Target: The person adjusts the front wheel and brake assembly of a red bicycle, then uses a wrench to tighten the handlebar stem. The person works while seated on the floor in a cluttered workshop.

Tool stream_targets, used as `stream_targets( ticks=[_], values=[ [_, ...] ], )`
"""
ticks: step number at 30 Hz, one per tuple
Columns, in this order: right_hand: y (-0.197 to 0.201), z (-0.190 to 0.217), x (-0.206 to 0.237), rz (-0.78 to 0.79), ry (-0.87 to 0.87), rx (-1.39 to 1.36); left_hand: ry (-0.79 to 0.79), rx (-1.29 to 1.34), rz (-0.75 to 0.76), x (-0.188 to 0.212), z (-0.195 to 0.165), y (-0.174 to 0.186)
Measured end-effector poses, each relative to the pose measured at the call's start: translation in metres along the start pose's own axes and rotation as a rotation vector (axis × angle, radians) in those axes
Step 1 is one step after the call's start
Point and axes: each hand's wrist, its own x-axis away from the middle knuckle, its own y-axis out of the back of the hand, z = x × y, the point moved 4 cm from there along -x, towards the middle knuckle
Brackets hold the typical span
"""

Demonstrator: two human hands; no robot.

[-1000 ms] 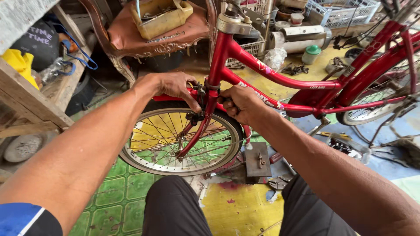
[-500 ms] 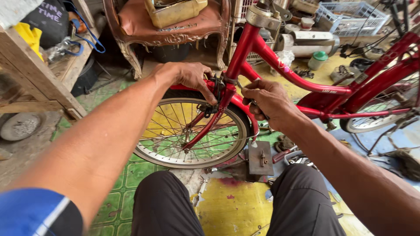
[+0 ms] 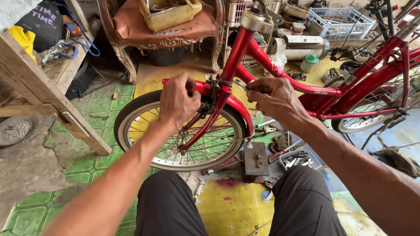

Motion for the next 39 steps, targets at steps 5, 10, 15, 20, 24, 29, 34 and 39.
stream_targets(
  ticks=[5, 10, 15, 20, 24, 29, 34, 39],
  values=[
    [0.001, 0.005, -0.007, -0.056, 0.11, 0.226, 0.079, 0.271, -0.08, 0.037, -0.014, -0.017],
    [-0.008, -0.002, -0.003, -0.017, 0.119, 0.159, 0.235, 0.333, -0.024, 0.041, -0.021, -0.015],
    [-0.012, 0.004, -0.007, -0.048, 0.191, 0.205, 0.442, 0.487, 0.127, 0.04, -0.017, -0.012],
    [-0.01, 0.04, -0.028, -0.01, 0.506, 0.429, 0.328, 0.51, -0.139, 0.038, -0.029, -0.011],
    [-0.011, 0.07, -0.048, 0.064, 0.583, 0.615, 0.209, 0.322, -0.27, 0.028, -0.03, -0.004],
    [-0.02, 0.098, -0.07, 0.286, 0.445, 0.909, 0.062, 0.253, -0.241, -0.008, -0.026, 0.003],
    [-0.034, 0.11, -0.072, 0.351, 0.413, 0.942, 0.114, 0.23, -0.002, -0.028, -0.017, -0.008],
    [-0.039, 0.107, -0.074, 0.399, 0.358, 1.006, 0.079, 0.178, 0.038, -0.039, -0.011, -0.015]
  ],
)
